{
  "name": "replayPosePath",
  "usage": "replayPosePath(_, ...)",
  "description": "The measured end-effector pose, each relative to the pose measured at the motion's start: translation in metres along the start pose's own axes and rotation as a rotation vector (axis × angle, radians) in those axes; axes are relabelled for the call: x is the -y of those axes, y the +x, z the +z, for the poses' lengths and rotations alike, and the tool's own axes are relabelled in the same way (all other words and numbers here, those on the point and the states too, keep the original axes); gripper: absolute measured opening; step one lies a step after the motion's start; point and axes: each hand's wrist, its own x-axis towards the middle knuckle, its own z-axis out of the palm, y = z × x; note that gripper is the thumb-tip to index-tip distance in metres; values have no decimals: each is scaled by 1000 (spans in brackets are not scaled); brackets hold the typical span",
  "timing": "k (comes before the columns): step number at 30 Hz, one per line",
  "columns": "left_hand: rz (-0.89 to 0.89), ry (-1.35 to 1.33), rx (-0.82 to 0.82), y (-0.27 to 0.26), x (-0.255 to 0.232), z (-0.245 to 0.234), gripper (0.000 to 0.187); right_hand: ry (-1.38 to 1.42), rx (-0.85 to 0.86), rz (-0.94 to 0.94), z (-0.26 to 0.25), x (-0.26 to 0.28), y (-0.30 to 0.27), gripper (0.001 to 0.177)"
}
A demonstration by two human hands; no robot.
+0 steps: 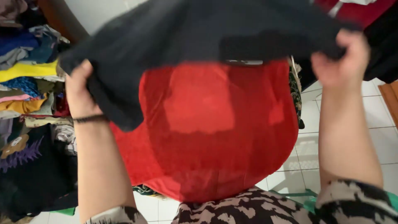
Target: The recorder irons a black t-shirt on a table and then folds it.
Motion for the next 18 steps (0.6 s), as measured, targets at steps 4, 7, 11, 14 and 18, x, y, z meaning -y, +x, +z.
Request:
replayPosePath(4, -168, 190, -286, -48, 36, -52, 49, -157, -301, 218, -79, -49, -59, 38)
replayPosePath(7, -316, 228, -457, -92, 70, -85, 49, -213, -225, 399, -154, -89, -113, 32)
replayPosePath(11, -495, 505, -643, -163, 134, -178, 42, -476, -439, 595, -165, -129, -172, 33)
replayPosePath(14, -582, 728, -660, -201, 162, -222, 41, -644, -455, 752, -215, -153, -196, 33)
replayPosePath(18, -544, 1019, -634, -213, 169, -249, 38, -924, -418, 970, -226, -143, -185, 35)
